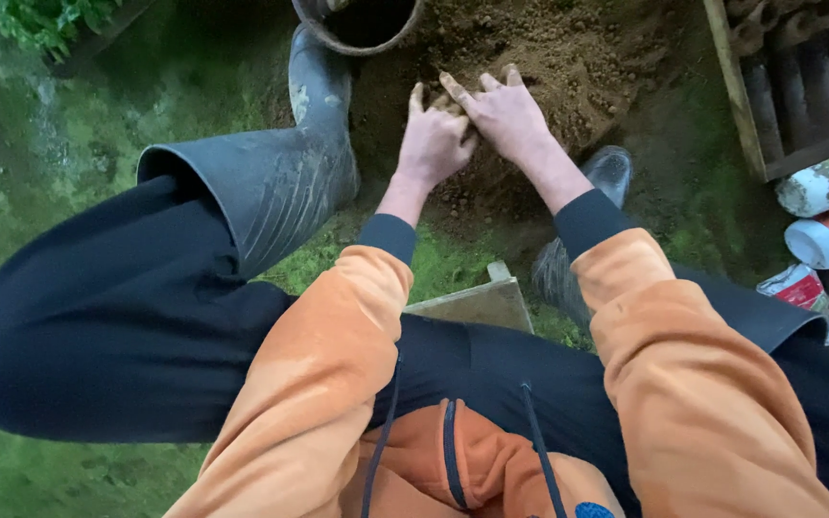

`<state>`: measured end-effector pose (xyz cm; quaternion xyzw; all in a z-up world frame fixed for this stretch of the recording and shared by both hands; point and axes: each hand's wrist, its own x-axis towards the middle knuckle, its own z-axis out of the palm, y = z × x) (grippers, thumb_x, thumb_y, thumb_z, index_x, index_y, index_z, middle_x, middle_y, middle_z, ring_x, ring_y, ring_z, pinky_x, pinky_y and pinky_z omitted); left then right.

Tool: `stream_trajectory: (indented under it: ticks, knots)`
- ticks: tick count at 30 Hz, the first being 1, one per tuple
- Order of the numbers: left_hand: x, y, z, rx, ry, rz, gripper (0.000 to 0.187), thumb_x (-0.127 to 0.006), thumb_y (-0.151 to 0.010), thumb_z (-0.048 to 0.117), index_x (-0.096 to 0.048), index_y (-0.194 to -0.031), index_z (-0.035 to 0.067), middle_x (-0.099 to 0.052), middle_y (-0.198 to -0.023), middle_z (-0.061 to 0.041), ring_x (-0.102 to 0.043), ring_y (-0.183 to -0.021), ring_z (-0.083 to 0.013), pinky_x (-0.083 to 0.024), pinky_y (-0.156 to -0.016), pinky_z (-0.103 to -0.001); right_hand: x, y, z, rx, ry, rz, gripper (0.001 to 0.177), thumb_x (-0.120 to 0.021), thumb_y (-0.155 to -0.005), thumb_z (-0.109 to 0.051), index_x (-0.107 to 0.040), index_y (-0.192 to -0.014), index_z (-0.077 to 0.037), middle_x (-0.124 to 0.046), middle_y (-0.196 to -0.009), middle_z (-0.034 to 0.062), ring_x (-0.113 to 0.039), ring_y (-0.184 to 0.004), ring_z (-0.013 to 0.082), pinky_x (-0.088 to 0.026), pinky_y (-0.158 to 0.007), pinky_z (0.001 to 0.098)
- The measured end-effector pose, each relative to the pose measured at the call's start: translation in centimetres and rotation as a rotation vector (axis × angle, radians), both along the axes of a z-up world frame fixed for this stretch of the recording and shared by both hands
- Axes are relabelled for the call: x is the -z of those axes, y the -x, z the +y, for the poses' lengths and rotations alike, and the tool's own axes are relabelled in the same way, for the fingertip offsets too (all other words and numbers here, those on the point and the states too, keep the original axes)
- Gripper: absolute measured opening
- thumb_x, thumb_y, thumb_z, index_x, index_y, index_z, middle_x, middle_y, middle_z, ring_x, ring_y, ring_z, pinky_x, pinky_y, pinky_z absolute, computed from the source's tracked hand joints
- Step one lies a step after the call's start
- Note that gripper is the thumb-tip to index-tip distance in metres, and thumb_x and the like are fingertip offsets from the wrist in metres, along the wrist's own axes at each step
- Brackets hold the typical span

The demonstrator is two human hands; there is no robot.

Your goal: Filling small cylindrical tubes with soil and compressing it to create planting plugs.

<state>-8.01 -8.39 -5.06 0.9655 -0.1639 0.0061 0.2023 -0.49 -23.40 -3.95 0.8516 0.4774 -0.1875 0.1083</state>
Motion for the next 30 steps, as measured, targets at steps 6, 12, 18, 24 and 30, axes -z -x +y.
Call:
stream_trajectory:
  ticks: [6, 12, 18, 24, 30]
  knots:
    - [1.7, 0.6, 0.5, -0.519, 0.459, 0.091, 0.020, -0.053, -0.098, 0.017, -0.065, -0.093, 0.003, -0.067, -0.095, -0.017, -0.064, -0.091, -0.0340, -0.050, -0.085, -0.045, 2.0, 0.9, -1.7, 0.180, -0.420, -0.057, 0.054, -0.059, -0.106, -0.019, -0.049, -0.158, -0.010, -0.075, -0.099, 0.0144, -0.071, -0.097, 0.0286, -0.045, -0.101, 0.0503]
    - [5.9, -0.8, -2.5, -1.265, 1.256, 0.615, 0.042, -0.037, -0.104, 0.043, -0.060, -0.103, 0.008, -0.070, -0.074, -0.013, -0.069, -0.048, -0.0220, -0.042, -0.032, -0.028, -0.2, 1.5, -1.4, 0.343, -0.746, 0.005, 0.059, -0.075, -0.099, -0.008, -0.050, -0.153, -0.005, -0.078, -0.115, 0.0147, -0.072, -0.102, 0.0295, -0.051, -0.096, 0.0502]
    - [7.3, -2.4, -4.3, -1.340, 1.814, 0.759, 0.056, -0.045, -0.101, 0.059, -0.071, -0.104, 0.010, -0.074, -0.108, -0.014, -0.069, -0.097, -0.0293, -0.056, -0.081, -0.043, -1.8, 2.2, -0.2, 0.349, -0.814, 0.016, 0.044, -0.072, -0.102, -0.012, -0.060, -0.143, -0.002, -0.080, -0.118, 0.0066, -0.067, -0.101, 0.0242, -0.043, -0.093, 0.0445]
    - [6.4, -2.6, -2.8, -1.267, 1.943, 0.688, 0.040, -0.049, -0.105, 0.047, -0.066, -0.088, 0.015, -0.059, -0.067, -0.001, -0.047, -0.047, -0.0164, -0.033, -0.043, -0.032, -3.6, -1.1, -0.1, 0.474, -1.129, 0.324, 0.029, -0.074, -0.097, 0.005, -0.068, -0.126, 0.006, -0.077, -0.110, 0.0194, -0.075, -0.088, 0.0259, -0.063, -0.080, 0.0339]
    - [5.0, -2.9, -0.7, -1.151, 1.971, 0.635, 0.071, -0.027, -0.107, 0.055, -0.064, -0.074, 0.004, -0.040, -0.049, -0.008, -0.030, -0.041, -0.0177, -0.013, -0.042, -0.034, 3.5, -7.3, -0.4, 0.447, -0.754, 0.174, 0.035, -0.063, -0.110, -0.014, -0.061, -0.141, 0.001, -0.056, -0.139, 0.0283, -0.048, -0.127, 0.0456, -0.041, -0.106, 0.0566]
